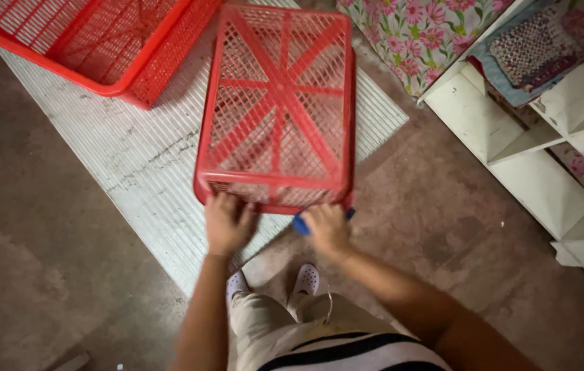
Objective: The person wipes the inside and outside of a red plastic basket using a blue cloth. They rotate the basket to clean all sides, then place it on a shelf. The person repeats the process with a second red basket.
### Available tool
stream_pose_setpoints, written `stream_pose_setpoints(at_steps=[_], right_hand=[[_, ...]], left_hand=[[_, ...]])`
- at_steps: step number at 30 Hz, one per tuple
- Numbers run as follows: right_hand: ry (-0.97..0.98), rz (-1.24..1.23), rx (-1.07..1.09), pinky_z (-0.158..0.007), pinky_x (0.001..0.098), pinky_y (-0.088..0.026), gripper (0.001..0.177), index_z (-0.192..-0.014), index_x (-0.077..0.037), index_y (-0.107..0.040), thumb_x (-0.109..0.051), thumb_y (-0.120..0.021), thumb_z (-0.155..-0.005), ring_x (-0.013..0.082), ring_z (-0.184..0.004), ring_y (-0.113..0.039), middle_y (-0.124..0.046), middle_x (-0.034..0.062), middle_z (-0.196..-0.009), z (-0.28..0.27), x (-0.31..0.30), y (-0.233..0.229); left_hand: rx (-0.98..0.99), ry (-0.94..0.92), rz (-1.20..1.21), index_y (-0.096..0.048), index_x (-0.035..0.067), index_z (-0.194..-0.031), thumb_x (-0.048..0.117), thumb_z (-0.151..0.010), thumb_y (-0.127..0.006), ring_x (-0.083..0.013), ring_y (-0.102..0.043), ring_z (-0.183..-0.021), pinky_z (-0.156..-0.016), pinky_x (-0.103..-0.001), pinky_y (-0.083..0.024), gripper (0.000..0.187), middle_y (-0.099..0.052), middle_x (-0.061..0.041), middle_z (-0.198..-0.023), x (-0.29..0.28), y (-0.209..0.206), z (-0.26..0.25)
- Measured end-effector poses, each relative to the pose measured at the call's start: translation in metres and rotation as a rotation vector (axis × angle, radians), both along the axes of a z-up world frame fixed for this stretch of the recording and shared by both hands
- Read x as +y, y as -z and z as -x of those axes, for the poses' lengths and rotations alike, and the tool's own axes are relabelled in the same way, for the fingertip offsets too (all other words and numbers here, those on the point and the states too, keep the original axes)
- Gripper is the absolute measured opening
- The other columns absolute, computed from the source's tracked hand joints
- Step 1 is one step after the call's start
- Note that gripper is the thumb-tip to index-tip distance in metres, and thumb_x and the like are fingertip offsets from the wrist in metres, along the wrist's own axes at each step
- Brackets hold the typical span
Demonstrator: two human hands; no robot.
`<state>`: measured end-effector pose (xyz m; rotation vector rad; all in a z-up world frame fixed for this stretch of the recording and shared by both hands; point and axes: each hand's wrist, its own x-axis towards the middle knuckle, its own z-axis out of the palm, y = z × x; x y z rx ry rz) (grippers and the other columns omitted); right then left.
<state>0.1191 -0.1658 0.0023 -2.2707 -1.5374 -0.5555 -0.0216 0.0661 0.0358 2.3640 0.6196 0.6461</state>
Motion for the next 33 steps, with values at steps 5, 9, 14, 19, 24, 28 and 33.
stream_pose_setpoints(at_steps=[5, 9, 14, 19, 24, 28, 33], right_hand=[[-0.316, -0.154, 0.548, -0.085, 0.0451, -0.047, 0.058, -0.107, -0.014, -0.067, -0.011, -0.085, -0.052, 0.0312, -0.099, -0.063, -0.067, 0.006, -0.102, 0.049, 0.059, -0.037], [-0.363, -0.31, 0.71, -0.086, 0.0411, -0.051, 0.05, -0.102, -0.014, -0.07, 0.0, -0.078, -0.055, 0.0309, -0.096, -0.066, -0.068, 0.0052, -0.099, 0.036, 0.053, -0.057], [0.447, -0.575, 1.095, -0.101, 0.0439, -0.044, 0.048, -0.108, -0.016, -0.07, -0.002, -0.068, -0.063, 0.0307, -0.109, -0.064, -0.068, 0.0103, -0.106, -0.031, -0.004, -0.087], [0.802, -1.01, 1.44, -0.097, 0.0447, -0.051, 0.06, -0.132, -0.021, -0.061, -0.028, -0.077, -0.074, 0.0268, -0.111, -0.068, -0.067, 0.0054, -0.12, -0.125, -0.026, -0.103], [0.67, -1.474, 1.921, -0.083, 0.0473, -0.061, 0.063, -0.125, -0.02, -0.059, -0.035, -0.08, -0.068, 0.0308, -0.099, -0.077, -0.071, 0.0086, -0.115, -0.192, -0.049, -0.081], [0.633, -1.598, 1.922, -0.078, 0.0521, -0.059, 0.056, -0.114, -0.018, -0.058, -0.033, -0.079, -0.064, 0.0377, -0.093, -0.073, -0.068, 0.0128, -0.107, -0.177, -0.052, -0.119], [0.563, -1.461, 1.331, -0.104, 0.0347, -0.038, 0.02, -0.09, -0.024, -0.063, -0.018, -0.071, -0.072, 0.0123, -0.097, -0.052, -0.051, -0.002, -0.095, -0.038, 0.035, -0.233]], left_hand=[[0.215, -0.219, -0.05, -0.053, -0.003, -0.139, 0.02, -0.081, -0.079, -0.0496, -0.052, -0.13, -0.108, -0.06, -0.042, 0.068, -0.053, -0.029, -0.143, 0.033, -0.062, -0.001], [-0.074, -0.472, -0.054, -0.052, 0.004, -0.139, 0.017, -0.075, -0.083, -0.0475, -0.05, -0.133, -0.111, -0.053, -0.04, 0.072, -0.048, -0.025, -0.143, 0.022, -0.033, -0.009], [-0.329, -0.099, -0.177, -0.063, 0.005, -0.133, 0.018, -0.075, -0.085, -0.049, -0.05, -0.134, -0.112, -0.059, -0.035, 0.063, -0.058, -0.023, -0.138, -0.078, -0.095, -0.04], [-0.043, -0.025, -0.236, -0.044, 0.018, -0.153, 0.04, -0.078, -0.085, -0.0372, -0.026, -0.151, -0.123, -0.059, -0.014, 0.088, -0.033, -0.013, -0.162, -0.105, -0.12, -0.087], [0.209, -0.028, -0.265, -0.038, 0.024, -0.159, 0.038, -0.076, -0.087, -0.0351, -0.02, -0.156, -0.124, -0.063, -0.007, 0.098, -0.029, -0.01, -0.168, -0.084, -0.107, -0.101], [0.11, 0.095, -0.22, -0.048, 0.022, -0.153, 0.028, -0.069, -0.091, -0.0324, -0.037, -0.149, -0.121, -0.064, -0.012, 0.095, -0.04, -0.012, -0.162, -0.057, -0.116, -0.067], [0.115, 0.219, -0.164, -0.059, 0.025, -0.143, 0.033, -0.065, -0.091, -0.0297, -0.04, -0.148, -0.12, -0.061, -0.013, 0.084, -0.05, -0.007, -0.157, -0.015, -0.128, -0.011]])
